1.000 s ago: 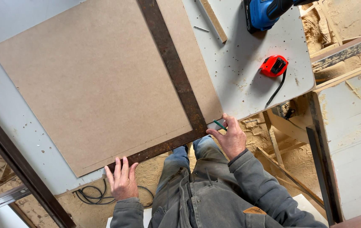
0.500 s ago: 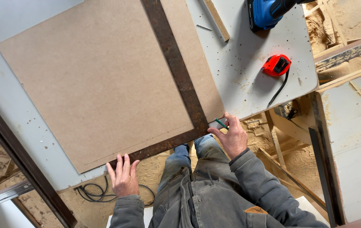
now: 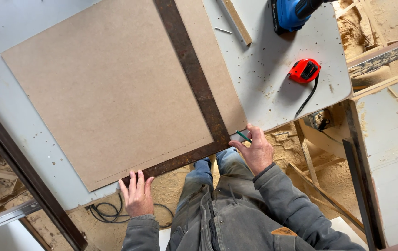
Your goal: The person uses a metal square and a pencil to draw straight lines on a rectangular piece of light-colored wood. They then use a tape measure to verify the distance between the marked lines and continue drawing additional lines on the board.
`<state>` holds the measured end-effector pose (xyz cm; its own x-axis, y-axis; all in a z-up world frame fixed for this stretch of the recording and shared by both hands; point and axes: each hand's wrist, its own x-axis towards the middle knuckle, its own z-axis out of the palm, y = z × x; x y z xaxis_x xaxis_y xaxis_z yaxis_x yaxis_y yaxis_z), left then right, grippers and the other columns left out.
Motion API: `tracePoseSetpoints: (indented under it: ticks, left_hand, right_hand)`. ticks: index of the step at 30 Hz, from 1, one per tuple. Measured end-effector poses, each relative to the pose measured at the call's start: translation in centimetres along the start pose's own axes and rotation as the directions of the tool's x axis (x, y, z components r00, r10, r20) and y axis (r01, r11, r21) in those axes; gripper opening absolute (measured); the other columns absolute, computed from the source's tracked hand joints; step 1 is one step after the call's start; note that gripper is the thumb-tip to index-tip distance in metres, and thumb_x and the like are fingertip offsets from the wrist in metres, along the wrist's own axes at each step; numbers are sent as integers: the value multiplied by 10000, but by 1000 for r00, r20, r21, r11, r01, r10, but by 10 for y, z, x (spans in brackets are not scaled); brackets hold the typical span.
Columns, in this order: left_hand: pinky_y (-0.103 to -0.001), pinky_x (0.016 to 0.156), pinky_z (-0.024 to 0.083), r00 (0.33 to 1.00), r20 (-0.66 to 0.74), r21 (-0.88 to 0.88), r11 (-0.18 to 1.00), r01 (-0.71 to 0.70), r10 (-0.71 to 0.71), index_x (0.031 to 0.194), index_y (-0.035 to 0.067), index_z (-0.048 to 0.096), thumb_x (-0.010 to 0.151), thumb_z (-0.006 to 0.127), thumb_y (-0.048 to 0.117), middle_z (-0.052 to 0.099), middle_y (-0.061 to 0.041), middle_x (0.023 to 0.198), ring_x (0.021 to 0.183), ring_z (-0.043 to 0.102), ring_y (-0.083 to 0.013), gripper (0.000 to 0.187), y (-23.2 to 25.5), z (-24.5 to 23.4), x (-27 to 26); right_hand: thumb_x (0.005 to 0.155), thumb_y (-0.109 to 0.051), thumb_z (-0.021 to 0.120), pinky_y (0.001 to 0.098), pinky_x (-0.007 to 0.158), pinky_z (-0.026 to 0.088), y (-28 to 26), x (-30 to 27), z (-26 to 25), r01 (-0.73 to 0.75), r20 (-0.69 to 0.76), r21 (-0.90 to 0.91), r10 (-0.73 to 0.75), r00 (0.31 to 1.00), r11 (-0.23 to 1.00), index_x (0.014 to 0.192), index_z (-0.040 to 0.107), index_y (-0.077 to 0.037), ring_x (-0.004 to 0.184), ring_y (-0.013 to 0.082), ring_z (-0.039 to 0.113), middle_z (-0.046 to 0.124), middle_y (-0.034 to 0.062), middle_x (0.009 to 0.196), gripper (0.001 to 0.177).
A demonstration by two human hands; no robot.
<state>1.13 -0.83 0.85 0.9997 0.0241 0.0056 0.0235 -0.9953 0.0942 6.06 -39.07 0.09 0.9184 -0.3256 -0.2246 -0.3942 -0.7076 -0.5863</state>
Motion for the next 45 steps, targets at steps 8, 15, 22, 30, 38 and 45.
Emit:
tracePoseSetpoints:
  ticks: [8,15,22,30,38,45]
  left_hand:
    - [-533,1157,471,1000,-24,-46,999,-9,8,1241,77,748,871,807,328,709,-143,1300,1274,627,-405,451,1,-5,2]
    - [-505,1117,490,998,-18,-86,994,66,-68,1240,134,764,822,845,327,709,-98,1331,1329,568,-434,467,-3,-1,0]
    - [-496,1111,498,994,1,-111,988,106,-106,1235,148,770,794,868,318,704,-77,1348,1355,553,-418,482,-13,7,-8]
    - [-470,1070,513,992,-3,-159,979,123,-125,1219,155,778,773,885,291,704,-70,1342,1322,552,-388,478,-11,3,-2]
    - [-457,1035,519,994,-21,-184,978,102,-107,1204,152,781,760,894,284,695,-70,1333,1272,561,-372,476,-14,-1,-1]
    - [-446,1012,525,994,-25,-190,977,100,-107,1195,146,785,746,899,281,698,-75,1318,1245,565,-367,483,-12,-5,1]
  right_hand:
    - [664,-477,927,443,599,524,-3,2,0,-10,-20,-38,9,1000,999,1254,568,-77,759,292,651,628,90,935,797]
    - [649,-467,929,428,628,553,-1,3,4,-4,-38,-33,3,999,999,1241,568,-79,821,275,694,663,98,1021,794]
    - [651,-482,920,421,613,554,-1,3,6,-13,-34,-35,12,999,999,1237,568,-92,789,249,694,666,81,1011,786]
    - [645,-486,927,434,595,547,-2,4,6,-8,-39,-56,6,999,998,1251,566,-79,776,254,685,656,95,1017,815]
    - [633,-482,933,432,610,552,-6,4,4,-32,-42,-66,29,999,997,1257,574,-70,771,260,679,656,97,1003,829]
    - [625,-484,943,433,589,553,-8,4,3,-59,-28,-87,57,998,994,1248,572,-80,744,268,682,659,98,999,830]
